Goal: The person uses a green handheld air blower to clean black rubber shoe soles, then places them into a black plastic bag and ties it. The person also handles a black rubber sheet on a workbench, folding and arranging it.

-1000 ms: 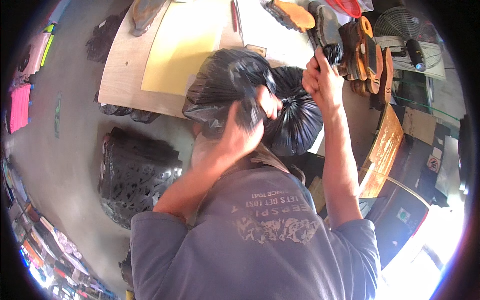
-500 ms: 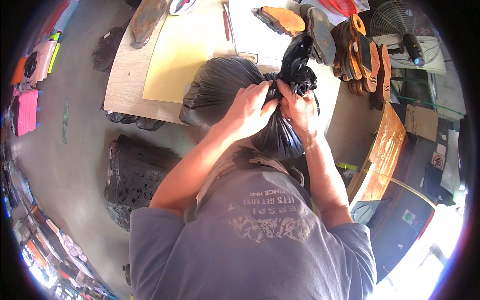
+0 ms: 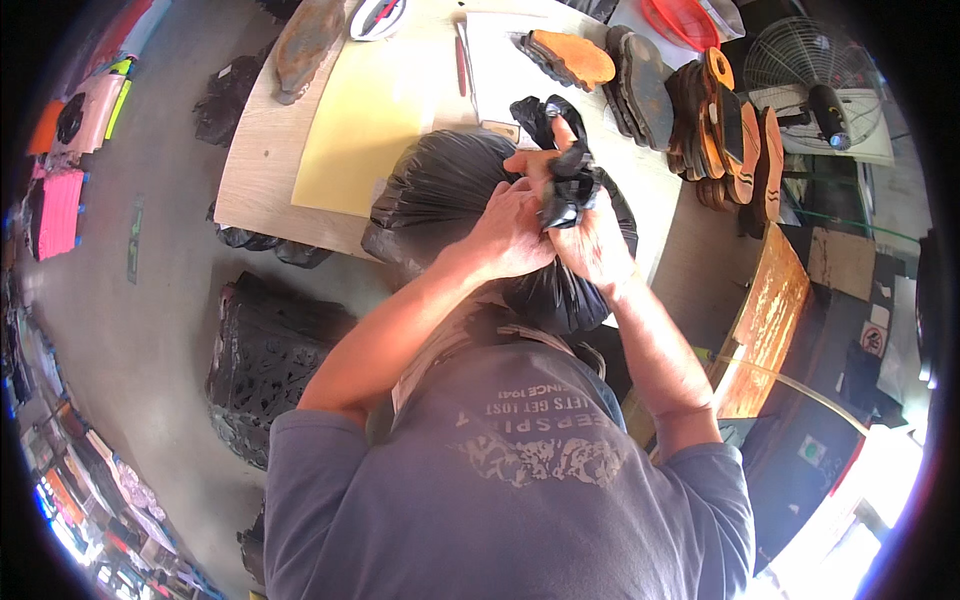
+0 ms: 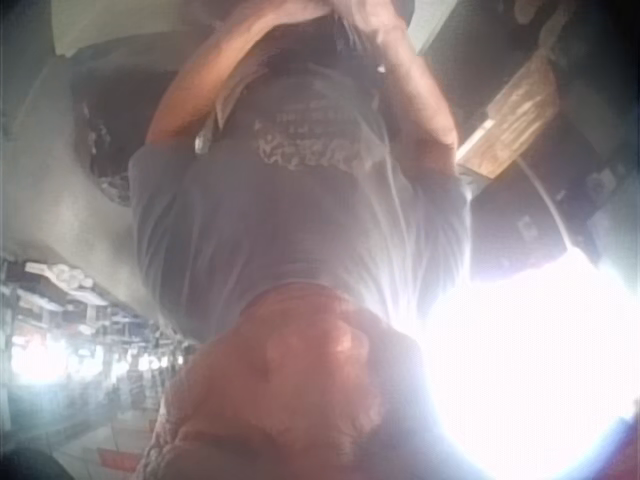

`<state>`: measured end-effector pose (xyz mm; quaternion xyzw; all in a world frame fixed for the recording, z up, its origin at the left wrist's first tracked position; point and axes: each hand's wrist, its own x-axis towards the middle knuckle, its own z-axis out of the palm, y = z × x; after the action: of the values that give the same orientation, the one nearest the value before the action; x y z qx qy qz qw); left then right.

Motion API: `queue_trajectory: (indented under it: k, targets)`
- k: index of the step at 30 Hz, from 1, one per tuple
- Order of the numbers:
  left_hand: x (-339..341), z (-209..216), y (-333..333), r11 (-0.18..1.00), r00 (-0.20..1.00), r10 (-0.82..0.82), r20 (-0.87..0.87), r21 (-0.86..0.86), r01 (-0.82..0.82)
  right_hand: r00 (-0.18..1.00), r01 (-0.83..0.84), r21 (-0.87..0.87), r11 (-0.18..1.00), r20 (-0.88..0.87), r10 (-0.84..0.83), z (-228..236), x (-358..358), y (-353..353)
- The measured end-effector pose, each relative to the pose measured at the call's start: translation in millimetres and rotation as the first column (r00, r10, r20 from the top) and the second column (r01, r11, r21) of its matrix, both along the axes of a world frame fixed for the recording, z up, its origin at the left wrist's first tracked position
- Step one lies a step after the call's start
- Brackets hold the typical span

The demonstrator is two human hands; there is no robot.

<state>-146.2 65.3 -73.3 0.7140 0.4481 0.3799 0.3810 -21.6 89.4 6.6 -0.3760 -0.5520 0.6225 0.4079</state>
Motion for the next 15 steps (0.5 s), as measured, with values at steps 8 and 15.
queue_trajectory:
  k: [8, 15]
  targets:
    - [-6.1, -4.0, 9.1, 0.995, 0.980, -0.040, 0.193, -0.085, 0.057, 0.603, -0.432, 0.178, 0.884, 0.786, 0.137, 44.6, 54.9, 26.2]
    - [-10.4, 8.7, 12.2, 0.945, 0.957, -0.066, 0.282, -0.290, 0.151, 0.603, -0.272, 0.391, 0.879, 0.781, -0.161, 90.6, 61.5, 25.8]
